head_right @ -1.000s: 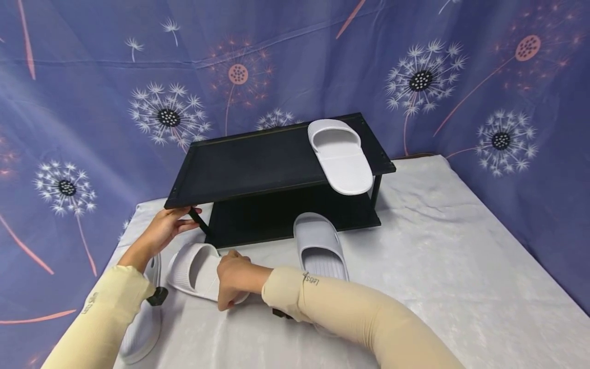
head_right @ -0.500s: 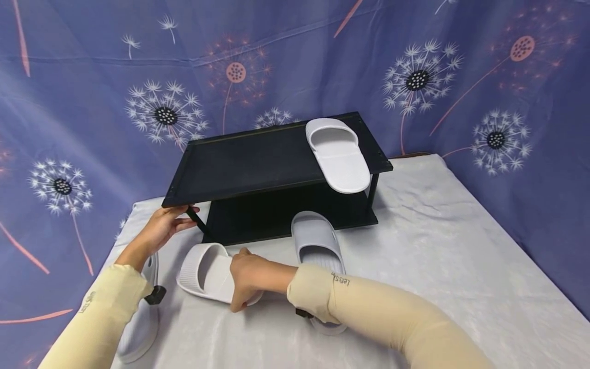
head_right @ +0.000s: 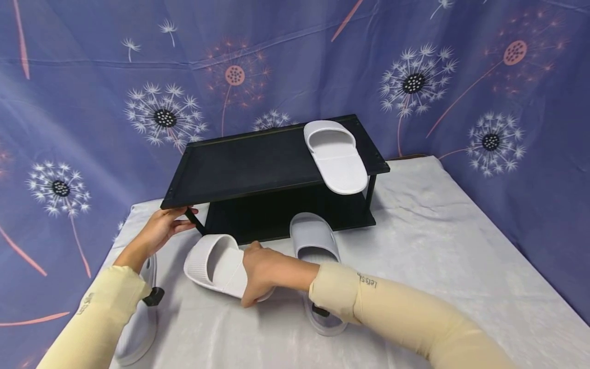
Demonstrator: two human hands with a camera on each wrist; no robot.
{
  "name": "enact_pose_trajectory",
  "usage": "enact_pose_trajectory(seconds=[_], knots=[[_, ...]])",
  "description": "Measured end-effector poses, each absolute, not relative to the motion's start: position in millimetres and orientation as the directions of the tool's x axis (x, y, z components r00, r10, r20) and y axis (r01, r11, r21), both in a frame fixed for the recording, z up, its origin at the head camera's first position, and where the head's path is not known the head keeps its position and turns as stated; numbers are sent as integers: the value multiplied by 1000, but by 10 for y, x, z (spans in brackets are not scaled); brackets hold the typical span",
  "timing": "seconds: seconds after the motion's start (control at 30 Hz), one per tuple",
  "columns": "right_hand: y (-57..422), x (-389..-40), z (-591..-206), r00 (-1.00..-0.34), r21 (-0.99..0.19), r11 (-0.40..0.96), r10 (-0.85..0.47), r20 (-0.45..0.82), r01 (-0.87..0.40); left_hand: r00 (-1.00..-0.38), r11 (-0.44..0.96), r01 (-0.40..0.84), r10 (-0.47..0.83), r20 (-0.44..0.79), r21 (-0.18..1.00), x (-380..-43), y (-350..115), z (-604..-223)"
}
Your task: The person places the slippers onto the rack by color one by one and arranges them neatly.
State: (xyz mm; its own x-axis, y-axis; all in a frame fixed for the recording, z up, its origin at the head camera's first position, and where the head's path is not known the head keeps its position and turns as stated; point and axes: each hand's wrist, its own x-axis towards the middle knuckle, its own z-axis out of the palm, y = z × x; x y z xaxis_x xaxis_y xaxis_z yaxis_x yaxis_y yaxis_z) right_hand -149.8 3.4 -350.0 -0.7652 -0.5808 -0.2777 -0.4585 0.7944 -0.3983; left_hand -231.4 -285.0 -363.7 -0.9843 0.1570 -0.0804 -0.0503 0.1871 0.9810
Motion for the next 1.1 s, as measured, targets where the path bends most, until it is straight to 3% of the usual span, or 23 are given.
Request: enact_pose_trajectory(seconds=[0.73,1.1], knots=[[344,-1440,-3355,-789,-459,774,-574,-220,-436,-982,165,-28,180,-58,986,-2420,-2958,-3776],[466,-1386,-3142,-776,-474,755,-596,-208,-453,-981,186,-44,178,-78,981,-2351,-2884,-3659]])
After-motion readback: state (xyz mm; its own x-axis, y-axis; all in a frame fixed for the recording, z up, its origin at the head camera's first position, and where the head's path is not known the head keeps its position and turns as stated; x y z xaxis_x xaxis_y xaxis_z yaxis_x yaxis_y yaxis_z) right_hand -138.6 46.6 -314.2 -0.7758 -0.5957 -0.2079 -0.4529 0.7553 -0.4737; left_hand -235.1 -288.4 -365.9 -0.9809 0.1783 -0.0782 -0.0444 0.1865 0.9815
